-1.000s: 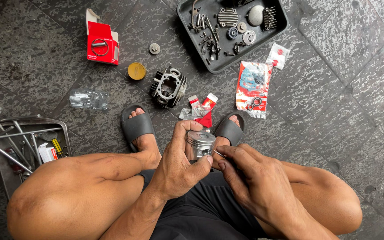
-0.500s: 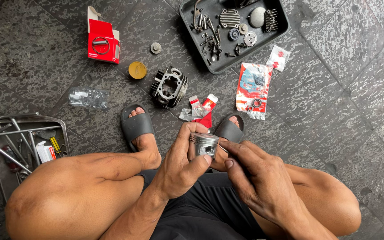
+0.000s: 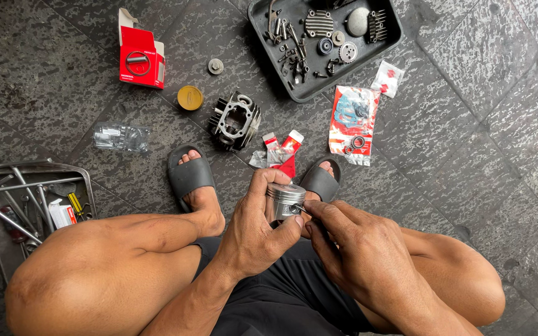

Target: The person sits on the floor of a motorcycle repair area, opens small plastic parts packets, and fits piston rings onto a piston, working the rings around the piston grooves by hand and with a small hand tool. A tray of engine parts, the cylinder, and the piston box sit on the ground nearby.

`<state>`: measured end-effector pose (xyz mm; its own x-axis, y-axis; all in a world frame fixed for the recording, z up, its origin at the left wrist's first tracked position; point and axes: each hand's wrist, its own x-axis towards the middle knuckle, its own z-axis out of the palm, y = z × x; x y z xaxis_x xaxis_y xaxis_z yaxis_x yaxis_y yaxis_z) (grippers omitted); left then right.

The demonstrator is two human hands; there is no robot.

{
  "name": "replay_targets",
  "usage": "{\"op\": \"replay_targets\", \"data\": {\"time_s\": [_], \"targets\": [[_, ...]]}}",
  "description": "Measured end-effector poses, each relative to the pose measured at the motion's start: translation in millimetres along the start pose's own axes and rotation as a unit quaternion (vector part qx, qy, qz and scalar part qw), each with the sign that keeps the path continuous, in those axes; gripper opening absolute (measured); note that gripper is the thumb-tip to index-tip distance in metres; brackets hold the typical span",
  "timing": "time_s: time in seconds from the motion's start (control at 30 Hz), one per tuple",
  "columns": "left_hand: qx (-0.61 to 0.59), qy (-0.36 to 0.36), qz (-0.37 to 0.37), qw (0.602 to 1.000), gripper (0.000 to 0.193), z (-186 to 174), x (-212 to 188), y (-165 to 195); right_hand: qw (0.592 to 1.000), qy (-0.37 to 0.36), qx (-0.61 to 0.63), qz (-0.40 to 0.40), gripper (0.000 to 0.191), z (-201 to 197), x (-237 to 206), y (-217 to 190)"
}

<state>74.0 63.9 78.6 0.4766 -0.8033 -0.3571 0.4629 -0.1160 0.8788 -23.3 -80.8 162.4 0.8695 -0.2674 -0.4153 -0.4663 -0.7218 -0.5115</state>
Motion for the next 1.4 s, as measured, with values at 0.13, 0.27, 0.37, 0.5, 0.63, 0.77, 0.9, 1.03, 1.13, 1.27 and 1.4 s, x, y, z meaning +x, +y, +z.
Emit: {"op": "replay_targets", "data": {"time_s": [0.13, 0.27, 0.37, 0.5, 0.63, 0.77, 0.9, 1.03, 1.13, 1.27, 1.4], "targets": [[0.015, 0.003, -0.003, 1.0, 0.046, -0.4, -0.5, -0.6, 1.0, -0.005, -0.013, -0.006, 0.034, -0.1, 1.1, -1.0], [0.049, 0.01, -0.001, 0.999, 0.047, -1.5, -0.9, -2.2, 1.0, -0.001, -0.02, -0.008, 0.031, 0.6, 1.9, -2.1], [0.053, 0.009, 0.019, 0.998, 0.048, -2.5, -0.8, -3.6, 1.0, -0.003, -0.024, -0.007, 0.034, 0.9, 2.2, -2.3], [0.018, 0.01, 0.007, 1.0, 0.049, -2.2, -1.9, -4.2, 0.999, -0.004, -0.033, -0.024, 0.034, 1.1, 1.9, -1.9], [0.007, 0.009, 0.016, 1.0, 0.05, -2.6, -2.5, -3.8, 0.999, -0.007, -0.034, -0.037, 0.033, 0.0, -0.2, -0.2], [0.022, 0.02, 0.006, 1.0, 0.051, -2.3, -3.5, -5.0, 0.998, -0.007, -0.039, -0.041, 0.034, 0.2, -1.6, 1.0], [0.042, 0.026, 0.028, 0.998, 0.047, -3.5, -3.4, -7.8, 0.999, -0.016, -0.039, -0.035, 0.031, 1.1, -0.5, 1.0], [0.055, 0.03, 0.048, 0.997, 0.047, -3.3, -3.0, -8.7, 0.999, -0.006, -0.015, -0.029, 0.033, 0.8, 1.0, -0.4], [0.028, 0.026, 0.032, 0.999, 0.047, -2.0, -1.9, -7.7, 1.0, 0.005, -0.009, -0.028, 0.032, 2.6, 3.0, -1.9], [-0.033, 0.015, 0.007, 0.999, 0.046, -0.3, -1.5, -6.0, 1.0, 0.013, 0.007, -0.014, 0.026, 5.4, 4.7, -3.0], [-0.048, 0.01, 0.009, 0.999, 0.046, -0.5, 0.0, -6.9, 0.999, 0.027, 0.036, -0.019, 0.027, 6.5, 4.8, -3.3]]}}
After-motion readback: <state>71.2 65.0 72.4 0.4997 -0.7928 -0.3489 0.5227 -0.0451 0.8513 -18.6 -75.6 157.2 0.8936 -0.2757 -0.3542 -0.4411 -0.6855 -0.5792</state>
